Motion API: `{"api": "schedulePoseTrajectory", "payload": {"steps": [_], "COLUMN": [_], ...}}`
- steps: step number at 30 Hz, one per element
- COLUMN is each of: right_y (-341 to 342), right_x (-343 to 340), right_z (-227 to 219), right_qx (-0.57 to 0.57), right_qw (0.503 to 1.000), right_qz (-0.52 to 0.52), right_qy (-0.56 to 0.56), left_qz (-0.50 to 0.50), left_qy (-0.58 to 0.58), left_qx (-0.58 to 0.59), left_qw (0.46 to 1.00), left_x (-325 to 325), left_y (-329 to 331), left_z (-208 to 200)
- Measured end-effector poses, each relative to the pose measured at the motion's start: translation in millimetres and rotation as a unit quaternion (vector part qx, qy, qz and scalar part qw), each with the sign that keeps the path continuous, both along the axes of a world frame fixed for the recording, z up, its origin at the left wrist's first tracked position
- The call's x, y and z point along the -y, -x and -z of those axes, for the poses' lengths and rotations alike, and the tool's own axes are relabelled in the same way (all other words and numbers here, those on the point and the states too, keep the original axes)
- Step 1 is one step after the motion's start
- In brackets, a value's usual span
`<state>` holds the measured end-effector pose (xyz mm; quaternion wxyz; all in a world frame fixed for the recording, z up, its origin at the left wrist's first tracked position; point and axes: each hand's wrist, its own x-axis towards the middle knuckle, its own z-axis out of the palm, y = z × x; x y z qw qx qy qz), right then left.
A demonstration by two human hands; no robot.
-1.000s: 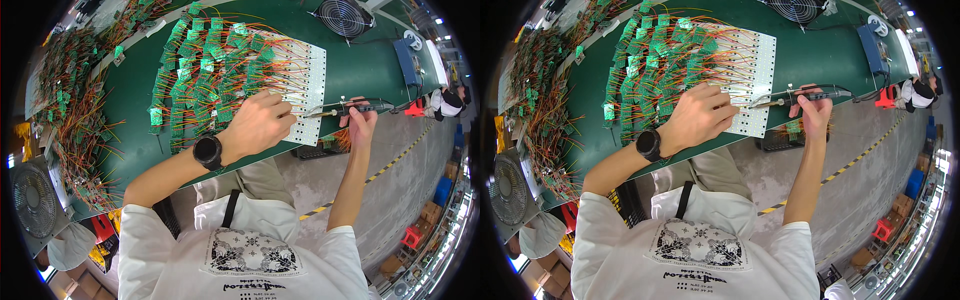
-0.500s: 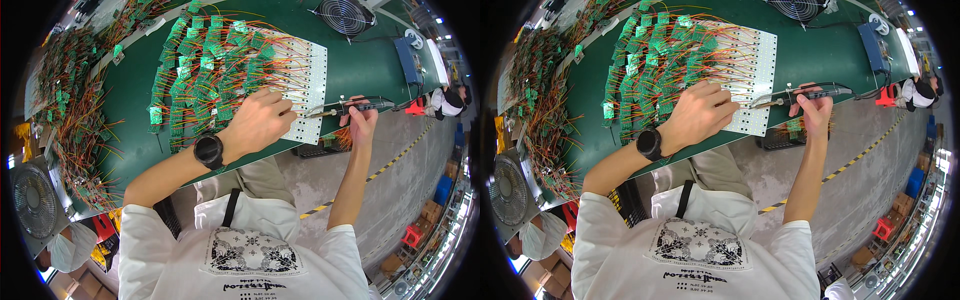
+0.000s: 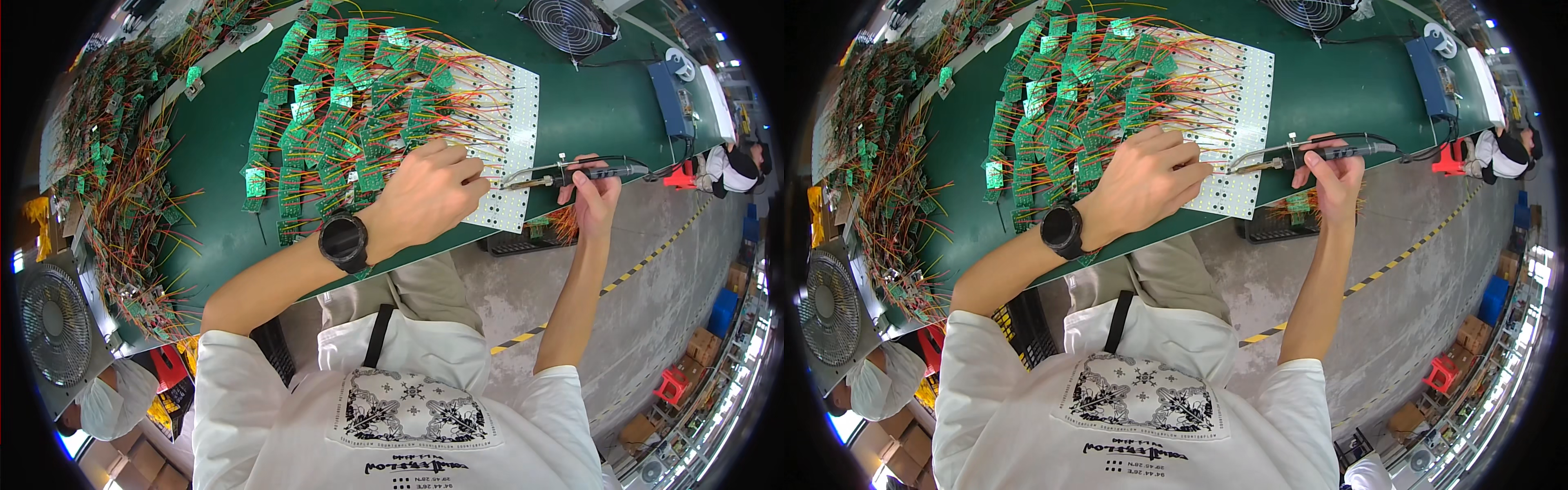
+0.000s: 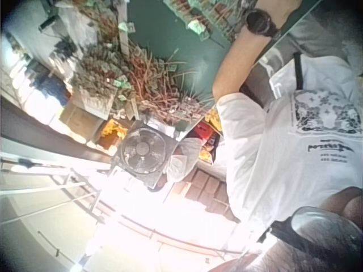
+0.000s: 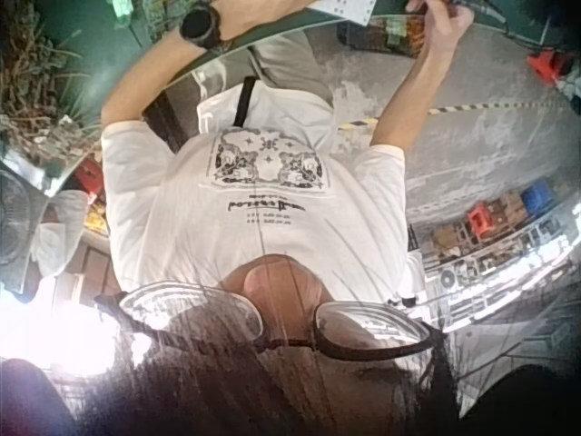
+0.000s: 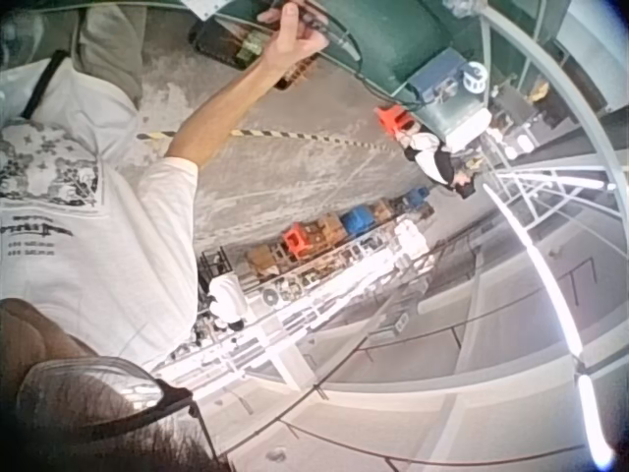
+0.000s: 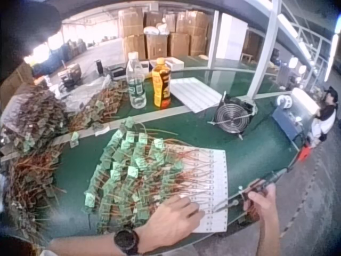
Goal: The person picks up wired circuit boards from a pile by hand, inserts the wires into a panel, and solders them using a soldering iron.
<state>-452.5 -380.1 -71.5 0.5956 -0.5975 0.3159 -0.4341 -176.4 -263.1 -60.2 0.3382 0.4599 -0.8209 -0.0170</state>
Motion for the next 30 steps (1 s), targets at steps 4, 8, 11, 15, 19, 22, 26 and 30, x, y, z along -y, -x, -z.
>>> {"api": "schedulePoseTrajectory", "payload": {"steps": [4, 8, 11, 15, 19, 22, 26, 30], "right_y": [-2.6, -2.2, -4.5, -1.4, -1.7, -6.0, -3.3, -7.1], "right_x": [-1.1, -1.5, -1.9, -0.5, 0.7, -0.2, -1.5, -3.0], "right_z": [-2.6, -1.4, -2.3, -0.9, 0.6, -0.4, 0.7, -1.4], "right_qx": [0.0, 0.003, 0.033, 0.053, 0.051, 0.066, 0.057, 0.062], "right_qw": [1.0, 1.0, 0.999, 0.998, 0.999, 0.997, 0.995, 0.995], "right_qz": [0.004, 0.003, 0.009, 0.019, 0.02, 0.044, 0.076, 0.081], "right_qy": [0.0, 0.006, 0.014, 0.0, 0.003, -0.006, -0.01, -0.018], "left_qz": [0.0, -0.001, -0.001, -0.003, -0.003, 0.0, 0.001, 0.004], "left_qy": [-0.004, -0.001, -0.007, -0.003, 0.001, -0.033, -0.065, -0.096], "left_qx": [0.007, 0.009, 0.011, 0.005, -0.001, 0.012, -0.032, 0.042], "left_qw": [1.0, 1.0, 1.0, 1.0, 1.0, 0.999, 0.997, 0.995], "left_x": [-0.8, -0.1, -0.3, -0.2, -0.2, -3.5, -13.1, -42.6], "left_y": [-0.1, 0.5, 0.5, 0.2, -0.7, -2.8, 1.4, -0.1], "left_z": [0.7, 1.7, 1.7, 2.5, 1.6, -3.6, -31.3, -62.1]}}
